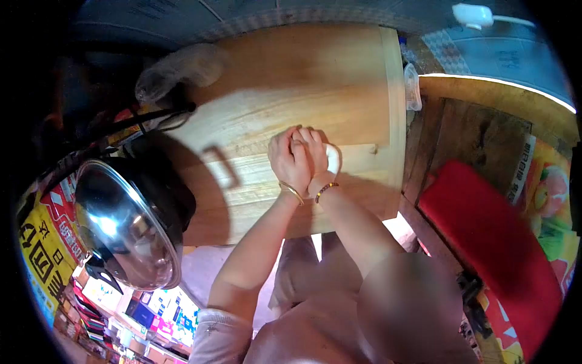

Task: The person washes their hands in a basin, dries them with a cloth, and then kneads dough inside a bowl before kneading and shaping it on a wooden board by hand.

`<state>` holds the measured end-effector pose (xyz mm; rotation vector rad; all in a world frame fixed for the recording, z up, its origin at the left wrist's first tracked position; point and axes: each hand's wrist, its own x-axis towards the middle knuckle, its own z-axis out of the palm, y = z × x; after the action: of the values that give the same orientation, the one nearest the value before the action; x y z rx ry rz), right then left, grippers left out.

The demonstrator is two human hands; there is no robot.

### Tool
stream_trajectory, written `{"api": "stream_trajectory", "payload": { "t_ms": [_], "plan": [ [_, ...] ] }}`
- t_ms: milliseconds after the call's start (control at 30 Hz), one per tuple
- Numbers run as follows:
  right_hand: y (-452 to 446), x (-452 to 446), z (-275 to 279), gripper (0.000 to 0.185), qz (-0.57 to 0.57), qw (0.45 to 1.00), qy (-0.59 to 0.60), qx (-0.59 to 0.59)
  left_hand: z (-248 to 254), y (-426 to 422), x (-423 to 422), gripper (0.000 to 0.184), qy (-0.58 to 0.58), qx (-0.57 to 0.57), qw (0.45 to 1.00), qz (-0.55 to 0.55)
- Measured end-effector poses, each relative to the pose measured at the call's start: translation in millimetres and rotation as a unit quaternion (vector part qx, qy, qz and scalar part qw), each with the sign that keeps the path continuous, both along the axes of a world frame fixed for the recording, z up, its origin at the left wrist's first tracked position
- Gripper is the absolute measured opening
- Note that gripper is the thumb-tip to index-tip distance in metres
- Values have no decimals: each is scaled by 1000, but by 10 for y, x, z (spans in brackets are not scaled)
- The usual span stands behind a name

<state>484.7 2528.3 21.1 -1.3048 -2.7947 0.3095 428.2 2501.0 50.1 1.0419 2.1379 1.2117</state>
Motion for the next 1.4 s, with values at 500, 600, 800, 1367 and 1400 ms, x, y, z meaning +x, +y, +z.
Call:
{"api": "stream_trajectory", "payload": {
  "t_ms": [500, 600, 800, 1367, 1400],
  "plan": [
    [-136, 305, 259, 23, -43, 963, 183, -193, 220, -87, 105, 35, -194, 32, 979, 60],
    [-582, 416, 414, 22, -15, 997, 74, -25, 307, -565, 288, 35, -100, -22, 994, 38],
    [-1204, 564, 258, 25, -36, 989, 112, 90, 189, -1295, 619, 33, 64, 69, 995, -26],
    [-226, 20, 29, 13, -44, 995, 71, -46, -28, -233, -61, 26, -60, 26, 998, -15],
    [-238, 7, -70, 13, -45, 995, 70, -47, -43, -217, -71, 27, -47, 29, 998, -15]
  ]
}}
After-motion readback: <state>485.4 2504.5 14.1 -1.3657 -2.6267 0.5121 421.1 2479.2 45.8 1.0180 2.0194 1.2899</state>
